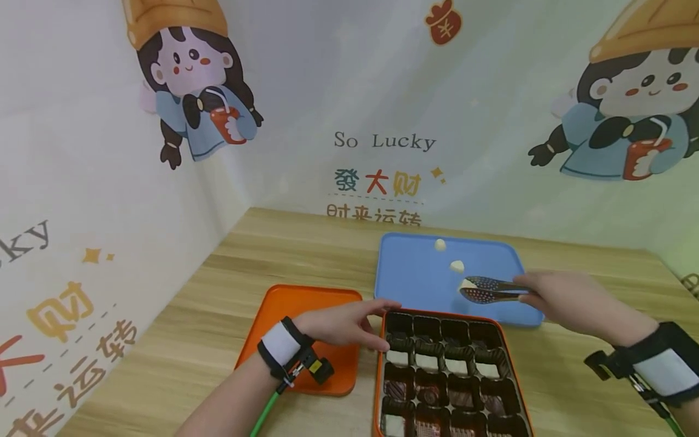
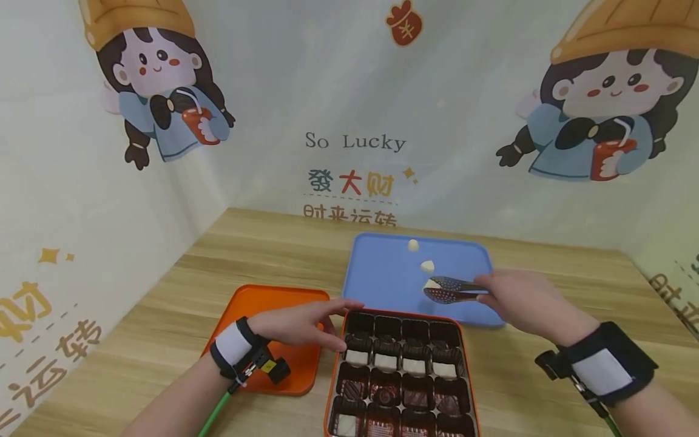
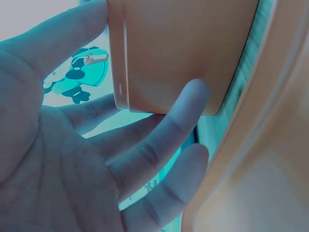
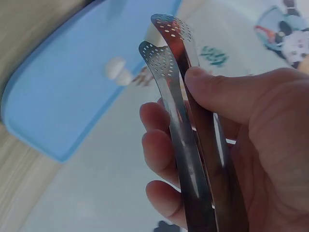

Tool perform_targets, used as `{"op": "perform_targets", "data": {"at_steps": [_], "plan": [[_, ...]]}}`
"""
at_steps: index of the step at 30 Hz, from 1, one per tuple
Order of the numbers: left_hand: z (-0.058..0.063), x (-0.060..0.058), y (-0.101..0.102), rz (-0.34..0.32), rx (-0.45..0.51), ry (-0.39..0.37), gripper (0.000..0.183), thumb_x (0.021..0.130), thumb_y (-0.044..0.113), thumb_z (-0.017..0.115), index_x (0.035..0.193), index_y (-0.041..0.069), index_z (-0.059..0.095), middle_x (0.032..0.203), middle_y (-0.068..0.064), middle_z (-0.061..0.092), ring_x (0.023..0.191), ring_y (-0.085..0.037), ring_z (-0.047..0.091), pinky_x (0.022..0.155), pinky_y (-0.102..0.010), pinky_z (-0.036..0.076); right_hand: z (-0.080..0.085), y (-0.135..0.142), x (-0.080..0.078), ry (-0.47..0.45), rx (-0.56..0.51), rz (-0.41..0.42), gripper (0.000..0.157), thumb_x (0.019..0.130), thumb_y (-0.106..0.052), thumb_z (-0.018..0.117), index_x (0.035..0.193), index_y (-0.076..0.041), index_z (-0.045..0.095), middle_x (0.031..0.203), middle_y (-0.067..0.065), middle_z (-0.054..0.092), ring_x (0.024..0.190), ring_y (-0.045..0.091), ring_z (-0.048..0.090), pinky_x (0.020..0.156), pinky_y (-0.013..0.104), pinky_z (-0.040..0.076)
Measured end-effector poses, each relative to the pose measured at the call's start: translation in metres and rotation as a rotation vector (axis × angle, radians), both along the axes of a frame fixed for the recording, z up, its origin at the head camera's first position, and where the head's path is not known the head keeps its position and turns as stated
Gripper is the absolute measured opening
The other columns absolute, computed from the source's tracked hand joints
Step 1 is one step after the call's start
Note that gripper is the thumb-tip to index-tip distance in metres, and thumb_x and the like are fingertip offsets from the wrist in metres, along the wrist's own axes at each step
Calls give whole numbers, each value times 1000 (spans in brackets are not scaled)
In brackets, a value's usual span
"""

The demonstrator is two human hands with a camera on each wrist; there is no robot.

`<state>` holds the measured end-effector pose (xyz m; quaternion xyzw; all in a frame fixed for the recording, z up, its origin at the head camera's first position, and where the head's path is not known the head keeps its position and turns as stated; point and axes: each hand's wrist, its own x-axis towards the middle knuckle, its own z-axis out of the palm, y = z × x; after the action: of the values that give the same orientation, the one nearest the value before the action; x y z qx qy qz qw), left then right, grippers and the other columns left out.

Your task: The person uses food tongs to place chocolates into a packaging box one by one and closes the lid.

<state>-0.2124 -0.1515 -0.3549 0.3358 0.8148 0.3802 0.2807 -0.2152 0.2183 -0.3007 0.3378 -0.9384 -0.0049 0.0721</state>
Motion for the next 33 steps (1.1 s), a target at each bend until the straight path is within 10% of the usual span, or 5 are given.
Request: {"op": "perform_targets", "data": {"at_steps": [10, 16, 26, 33], "plan": [[2, 1, -2, 4, -13, 6, 67, 86, 31, 60, 143, 22, 26, 140, -6, 32, 106, -13, 49, 83, -28, 40, 4, -18, 72, 76, -49, 70, 32, 81, -27, 65, 110, -15, 61, 74, -19, 44, 55, -6, 40, 46, 22, 36], [1, 2, -2, 9, 1, -3, 67, 86, 30, 60, 143, 22, 26, 141, -3, 31, 110, -14, 46, 83, -27, 40, 0, -33, 102, 48, -29, 218, 35, 83, -37, 61, 111, -16, 61, 89, -9, 58, 62, -4, 48, 49, 19, 38], [0, 0, -1, 0, 4, -3, 67, 86, 30, 60, 143, 22, 26, 142, -3, 30, 118, -17, 41, 85, -27, 39, -5, -49, 118, -1, 74, 399, 30, 81, -36, 64, 103, -16, 61, 78, -16, 47, 57, -6, 32, 45, 15, 27], [0, -1, -1, -5, 18, -20, 68, 86, 30, 60, 144, 22, 24, 142, -8, 29, 105, -12, 50, 83, -28, 40, 5, -68, 119, -45, 303, 366, 36, 87, -48, 51, 99, -16, 59, 70, -12, 44, 49, 0, 29, 39, 19, 26]]}}
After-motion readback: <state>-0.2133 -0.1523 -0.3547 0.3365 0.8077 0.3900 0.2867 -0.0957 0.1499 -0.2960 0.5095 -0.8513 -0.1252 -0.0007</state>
